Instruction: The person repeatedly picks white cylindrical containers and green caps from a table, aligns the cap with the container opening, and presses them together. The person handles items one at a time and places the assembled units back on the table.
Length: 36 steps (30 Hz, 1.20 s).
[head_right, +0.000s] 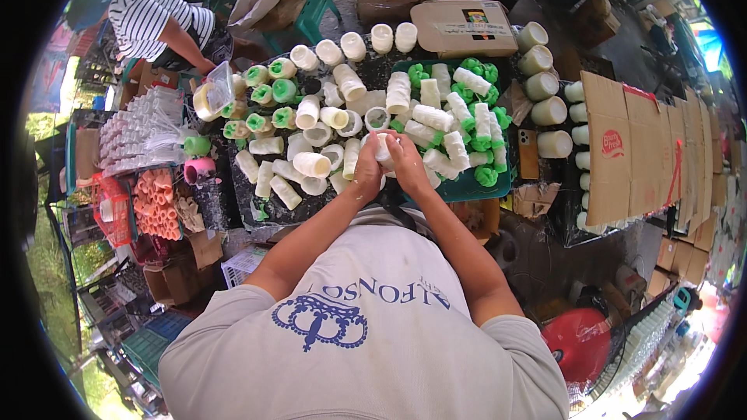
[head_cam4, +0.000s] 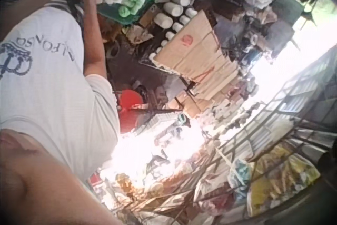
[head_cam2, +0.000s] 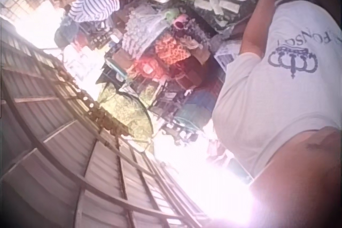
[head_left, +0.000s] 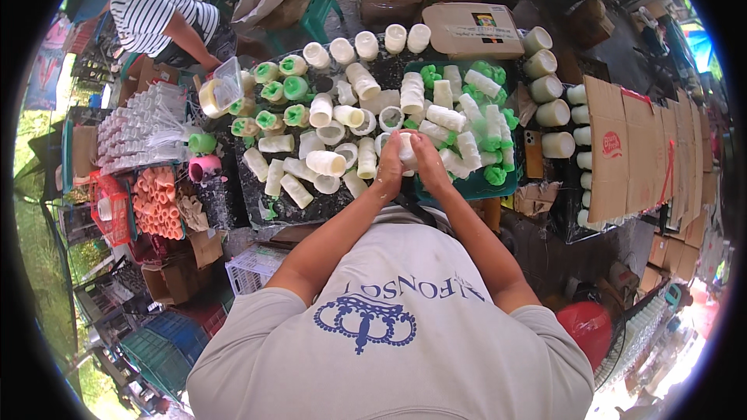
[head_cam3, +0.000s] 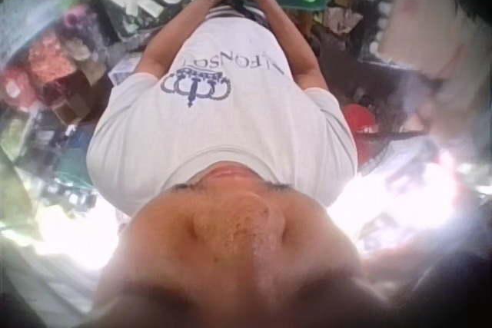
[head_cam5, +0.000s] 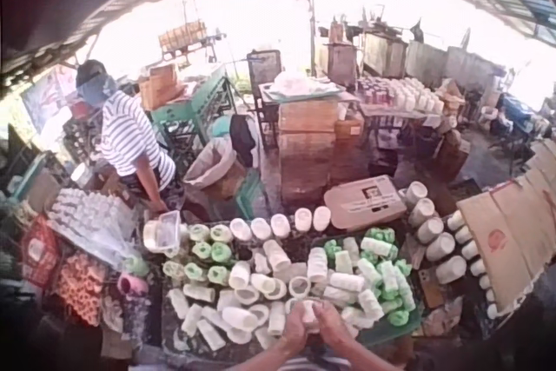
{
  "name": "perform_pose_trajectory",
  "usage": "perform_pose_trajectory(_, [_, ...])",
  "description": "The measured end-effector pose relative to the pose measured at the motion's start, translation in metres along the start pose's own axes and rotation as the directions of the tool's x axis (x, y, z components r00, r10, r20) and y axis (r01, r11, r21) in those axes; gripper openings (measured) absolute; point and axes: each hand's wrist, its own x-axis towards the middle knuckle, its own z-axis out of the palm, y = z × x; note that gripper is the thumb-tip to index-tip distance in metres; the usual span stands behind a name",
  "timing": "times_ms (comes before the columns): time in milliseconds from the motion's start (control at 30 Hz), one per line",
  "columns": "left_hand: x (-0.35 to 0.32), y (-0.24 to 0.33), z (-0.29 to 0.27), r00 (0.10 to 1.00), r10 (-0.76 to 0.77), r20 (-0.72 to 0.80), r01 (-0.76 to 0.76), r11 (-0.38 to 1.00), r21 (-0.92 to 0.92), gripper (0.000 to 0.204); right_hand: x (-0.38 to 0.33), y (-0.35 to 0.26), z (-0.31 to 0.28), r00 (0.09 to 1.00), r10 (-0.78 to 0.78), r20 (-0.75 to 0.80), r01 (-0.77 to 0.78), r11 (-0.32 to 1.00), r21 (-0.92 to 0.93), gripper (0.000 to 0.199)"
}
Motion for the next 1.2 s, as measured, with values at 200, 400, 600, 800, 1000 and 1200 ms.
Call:
perform_pose_trajectory(200, [0.003, 0.008, -0.009, 0.997, 0.079, -0.01, -0.08, 0.993, -0.091, 0.043, 0.006, -0.002, 0.025, 0.981, -0.16, -0.112, 0.166, 0.985, 0.041, 0.042])
perform_pose_trajectory(400, [-0.01, 0.028, -0.006, 0.992, 0.126, 0.015, -0.126, 0.992, -0.022, 0.042, 0.005, -0.032, 0.03, 0.991, 0.015, -0.134, 0.018, 0.971, 0.238, 0.038])
perform_pose_trajectory(600, [-0.005, 0.026, -0.014, 0.975, 0.206, 0.079, -0.219, 0.946, 0.237, 0.038, 0.007, -0.036, 0.029, 0.999, 0.04, -0.021, -0.034, 0.97, 0.241, 0.034])
perform_pose_trajectory(800, [-0.002, 0.02, -0.013, 0.998, 0.043, -0.034, -0.041, 0.997, 0.073, 0.035, 0.01, -0.008, 0.029, 0.97, 0.242, -0.02, -0.221, 0.914, 0.34, 0.037])
perform_pose_trajectory(1000, [-0.013, 0.046, -0.008, 0.969, -0.199, -0.149, 0.198, 0.98, -0.022, 0.047, -0.001, -0.007, 0.038, 0.955, 0.25, -0.159, -0.185, 0.923, 0.337, 0.054])
perform_pose_trajectory(1200, [-0.008, 0.014, -0.019, 0.948, 0.285, 0.143, -0.318, 0.816, 0.483, 0.067, -0.012, -0.009, 0.042, 0.983, -0.004, -0.185, 0.027, 0.992, 0.124, 0.063])
